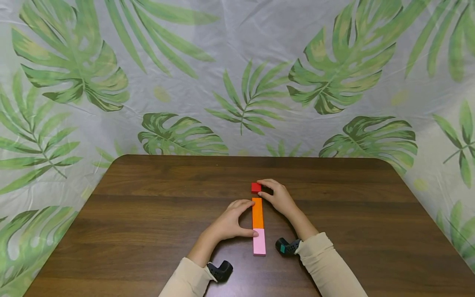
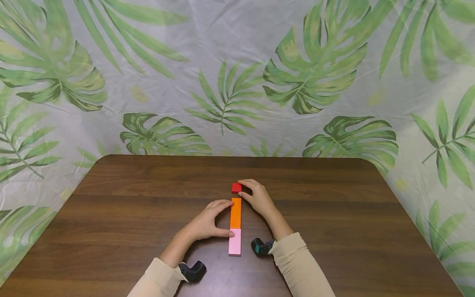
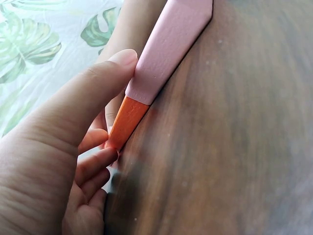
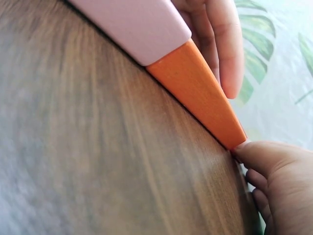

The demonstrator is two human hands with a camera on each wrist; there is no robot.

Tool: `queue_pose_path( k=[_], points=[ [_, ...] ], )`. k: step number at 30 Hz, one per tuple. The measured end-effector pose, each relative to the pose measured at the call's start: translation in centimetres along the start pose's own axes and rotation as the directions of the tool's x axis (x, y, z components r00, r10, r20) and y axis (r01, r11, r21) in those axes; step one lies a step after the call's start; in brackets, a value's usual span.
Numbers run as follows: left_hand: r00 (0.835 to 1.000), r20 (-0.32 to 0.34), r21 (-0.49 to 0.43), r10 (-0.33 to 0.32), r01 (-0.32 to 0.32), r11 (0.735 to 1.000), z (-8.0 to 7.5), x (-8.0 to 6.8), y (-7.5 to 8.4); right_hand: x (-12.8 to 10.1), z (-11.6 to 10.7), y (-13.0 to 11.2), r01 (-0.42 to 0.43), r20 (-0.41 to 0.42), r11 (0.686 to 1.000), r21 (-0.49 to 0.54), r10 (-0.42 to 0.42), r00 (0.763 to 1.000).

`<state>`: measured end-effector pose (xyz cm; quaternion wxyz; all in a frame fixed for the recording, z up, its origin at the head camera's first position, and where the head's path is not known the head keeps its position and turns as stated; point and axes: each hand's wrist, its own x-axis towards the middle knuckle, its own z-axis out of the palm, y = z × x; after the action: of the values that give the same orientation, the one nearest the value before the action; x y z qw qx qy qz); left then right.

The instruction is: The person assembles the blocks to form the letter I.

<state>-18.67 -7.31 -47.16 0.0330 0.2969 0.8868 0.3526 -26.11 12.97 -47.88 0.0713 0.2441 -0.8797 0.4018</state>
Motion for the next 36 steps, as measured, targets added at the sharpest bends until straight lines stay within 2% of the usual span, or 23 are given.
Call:
queue_pose_path(
  k=[10, 16, 26, 31, 36],
  points=[
    [1.0, 0.009, 0.0, -0.011, 0.011, 1.0, 0.0, 0.2, 0.0, 0.0, -0.1, 0.1, -0.012, 0.007, 1.0, 0.004, 0.012, 1.0],
    [1.0, 0.007, -0.004, -0.005, 0.005, 1.0, 0.0, 0.3, 0.0, -0.1, -0.2, 0.2, -0.025, -0.007, 0.998, 0.055, 0.025, 1.0],
    [1.0, -0.022, -0.027, -0.003, 0.002, 1.0, 0.0, 0.3, -0.2, 0.0, -0.8, -0.4, -0.018, -0.075, 0.99, 0.142, 0.029, 0.997],
    [0.999, -0.036, -0.051, -0.035, 0.033, 0.998, 0.0, 0.3, -0.2, -0.3, -1.2, -1.5, 0.024, -0.127, 0.983, 0.183, -0.001, 0.992],
    [0.995, -0.085, -0.066, -0.056, 0.051, 0.997, -0.5, 0.2, 0.0, -1.1, -1.9, -3.0, 0.07, -0.172, 0.986, 0.152, -0.043, 0.984]
  ],
)
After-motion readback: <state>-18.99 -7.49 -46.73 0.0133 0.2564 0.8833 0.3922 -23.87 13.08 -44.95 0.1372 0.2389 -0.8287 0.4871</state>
